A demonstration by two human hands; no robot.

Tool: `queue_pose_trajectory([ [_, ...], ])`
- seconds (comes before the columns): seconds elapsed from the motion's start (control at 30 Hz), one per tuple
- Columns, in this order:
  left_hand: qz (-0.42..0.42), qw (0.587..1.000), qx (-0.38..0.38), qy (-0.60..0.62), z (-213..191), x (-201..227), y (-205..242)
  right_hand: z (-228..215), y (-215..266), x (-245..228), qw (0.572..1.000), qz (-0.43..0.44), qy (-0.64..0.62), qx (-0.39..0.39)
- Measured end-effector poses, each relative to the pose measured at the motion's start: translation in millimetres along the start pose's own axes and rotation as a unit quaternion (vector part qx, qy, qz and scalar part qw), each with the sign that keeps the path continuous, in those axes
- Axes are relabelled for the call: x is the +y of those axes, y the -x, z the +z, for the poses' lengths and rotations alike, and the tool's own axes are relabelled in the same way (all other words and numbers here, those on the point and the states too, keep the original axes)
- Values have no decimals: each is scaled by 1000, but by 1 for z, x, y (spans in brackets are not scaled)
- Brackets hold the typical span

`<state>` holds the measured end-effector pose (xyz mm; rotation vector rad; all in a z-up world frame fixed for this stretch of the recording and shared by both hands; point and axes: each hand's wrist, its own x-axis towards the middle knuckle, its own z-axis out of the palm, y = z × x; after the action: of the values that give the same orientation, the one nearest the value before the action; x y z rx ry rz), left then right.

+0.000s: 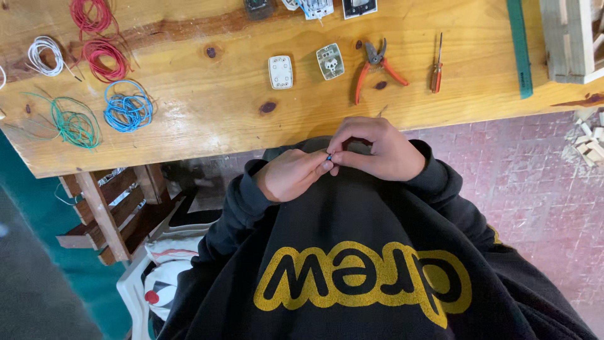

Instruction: The person wires an electrical socket by inserting a blue wire into a terminal and tightening the connection with a screwdriver.

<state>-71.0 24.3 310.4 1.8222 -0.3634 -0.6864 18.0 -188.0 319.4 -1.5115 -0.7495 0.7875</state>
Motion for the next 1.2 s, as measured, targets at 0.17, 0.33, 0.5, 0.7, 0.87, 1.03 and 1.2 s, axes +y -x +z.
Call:
queue_pose_trajectory([
  [0.17,15,998,28,-57,10,-9,10,4,6,-19,999,-24,23,-9],
  [0.33,-83,980,132,-127,40,-24,12,32,14,1,969,-16,212,122],
  [0.5,-94,973,169,-123,40,-19,15,37,14,10,954,-53,272,117],
  [0.7,-47,991,107,65,25,-1,25,20,6,-34,976,-100,196,12],
  [0.87,2,955,-12,297,31,-18,31,14,4,-47,981,-103,156,-53],
  [1.03,0,900,-67,431,22,-8,32,19,12,-29,981,-107,155,-47],
  [1.2,4,951,32,306,12,-2,29,24,14,-28,980,-74,184,-15],
])
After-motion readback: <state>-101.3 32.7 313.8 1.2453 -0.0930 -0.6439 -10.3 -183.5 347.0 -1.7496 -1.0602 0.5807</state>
